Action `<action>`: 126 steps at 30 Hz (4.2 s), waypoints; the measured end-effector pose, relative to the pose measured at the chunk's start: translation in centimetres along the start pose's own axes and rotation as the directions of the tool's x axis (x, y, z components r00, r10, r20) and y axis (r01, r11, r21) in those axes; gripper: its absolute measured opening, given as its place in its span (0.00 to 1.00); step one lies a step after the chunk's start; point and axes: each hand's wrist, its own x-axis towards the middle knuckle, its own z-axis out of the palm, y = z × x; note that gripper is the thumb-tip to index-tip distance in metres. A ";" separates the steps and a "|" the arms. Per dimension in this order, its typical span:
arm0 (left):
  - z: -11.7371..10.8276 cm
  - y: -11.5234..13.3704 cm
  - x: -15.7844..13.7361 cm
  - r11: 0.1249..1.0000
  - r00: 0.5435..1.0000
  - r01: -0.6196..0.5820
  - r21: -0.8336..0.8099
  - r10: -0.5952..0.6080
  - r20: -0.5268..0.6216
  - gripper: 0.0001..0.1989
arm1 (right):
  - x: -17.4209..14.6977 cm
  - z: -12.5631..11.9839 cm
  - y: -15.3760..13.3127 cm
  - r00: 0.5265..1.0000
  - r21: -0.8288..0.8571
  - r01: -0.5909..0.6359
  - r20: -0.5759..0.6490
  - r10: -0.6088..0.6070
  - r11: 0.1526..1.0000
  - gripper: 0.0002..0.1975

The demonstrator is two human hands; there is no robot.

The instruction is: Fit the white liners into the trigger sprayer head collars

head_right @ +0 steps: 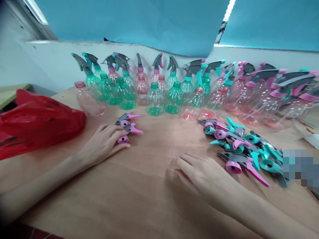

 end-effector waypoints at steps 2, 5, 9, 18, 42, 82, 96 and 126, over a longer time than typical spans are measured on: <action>-0.2 0.1 -0.2 1.000 1.000 0.008 0.017 -0.008 0.002 0.16 | 0.0 -0.3 0.3 1.000 -0.006 0.001 0.001 -0.001 1.000 0.12; -0.4 0.2 -0.3 0.999 1.000 0.014 0.049 -0.014 -0.005 0.12 | 0.0 -1.1 1.3 1.000 -0.039 -0.008 -0.024 0.007 0.999 0.12; -0.3 0.3 0.0 0.996 0.999 0.003 0.090 0.000 -0.032 0.10 | -0.5 -2.4 4.1 0.992 -0.110 -0.103 -0.089 0.093 0.989 0.12; -2.1 3.2 2.1 0.998 0.998 -0.064 0.015 0.065 -0.021 0.11 | -2.8 -4.5 10.5 0.939 -0.245 -0.340 -0.132 0.317 0.908 0.12; 0.4 12.8 13.3 0.855 0.990 -0.113 -0.506 0.141 0.016 0.08 | 4.2 -3.5 13.0 0.652 -0.259 -0.731 0.008 0.758 0.632 0.16; 1.0 10.4 5.8 0.729 0.956 -0.199 -0.655 -0.001 -0.293 0.11 | 3.6 -4.6 2.0 0.965 0.594 -0.240 0.061 0.254 0.768 0.12; 0.8 10.6 5.5 0.728 0.941 -0.296 -0.618 0.113 -0.318 0.09 | 3.7 -4.6 -0.3 0.956 0.473 -0.246 -0.024 0.291 0.846 0.12; 0.6 10.8 5.7 0.741 0.937 -0.267 -0.617 0.049 -0.347 0.09 | 3.7 -3.4 -1.7 0.978 0.400 -0.056 -0.163 0.131 0.915 0.14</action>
